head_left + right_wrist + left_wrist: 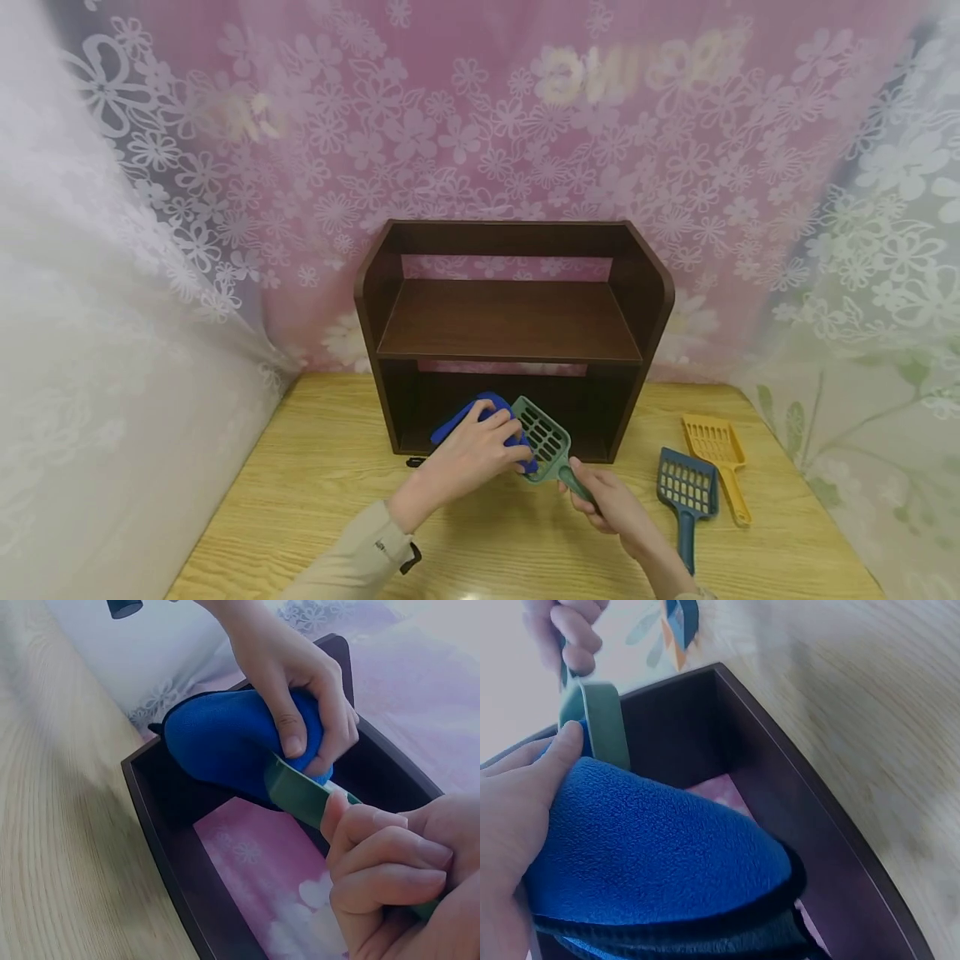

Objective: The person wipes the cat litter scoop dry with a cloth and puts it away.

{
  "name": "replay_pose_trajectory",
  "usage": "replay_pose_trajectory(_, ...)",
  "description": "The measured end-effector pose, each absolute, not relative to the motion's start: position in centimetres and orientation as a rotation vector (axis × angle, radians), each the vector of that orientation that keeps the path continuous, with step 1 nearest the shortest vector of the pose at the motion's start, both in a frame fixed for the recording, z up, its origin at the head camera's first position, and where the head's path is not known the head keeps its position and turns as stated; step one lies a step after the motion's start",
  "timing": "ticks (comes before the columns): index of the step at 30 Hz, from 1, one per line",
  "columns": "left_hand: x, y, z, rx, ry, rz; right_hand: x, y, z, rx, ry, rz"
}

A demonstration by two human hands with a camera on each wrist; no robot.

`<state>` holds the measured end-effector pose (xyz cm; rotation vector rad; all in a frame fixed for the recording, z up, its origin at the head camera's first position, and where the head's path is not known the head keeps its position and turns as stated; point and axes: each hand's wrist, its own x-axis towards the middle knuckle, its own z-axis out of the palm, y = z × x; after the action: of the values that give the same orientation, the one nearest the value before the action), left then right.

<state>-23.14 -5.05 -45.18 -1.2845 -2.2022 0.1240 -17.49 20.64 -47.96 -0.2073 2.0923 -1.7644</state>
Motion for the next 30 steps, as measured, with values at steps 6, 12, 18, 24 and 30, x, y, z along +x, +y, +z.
replay_pose_trajectory(6, -23.9, -6.6, -44.9, -1.289, -2.141, 0.119, -17.3, 21.0, -48.0, -0.209, 2.073, -1.756)
replay_pose_trajectory(12, -24.3, -7.4, -44.1, -1.307, -2.072, 0.098, -17.1, 21.5, -48.1, -0.198, 2.061, -1.758)
replay_pose_trajectory(18, -24.3, -6.9, -44.1, -1.302, -2.061, 0.134, -16.8, 20.8, -47.7, -0.164, 2.104, -1.744)
replay_pose_trajectory(24, -24.8, -6.3, -44.2, -1.162, -1.997, 0.115, -16.7, 19.3, -47.8, -0.224, 2.105, -1.707)
replay_pose_trajectory(30, -25.7, -6.4, -43.8, -0.986, -2.049, -0.092, -16.6, 19.9, -48.1, -0.167, 2.076, -1.756)
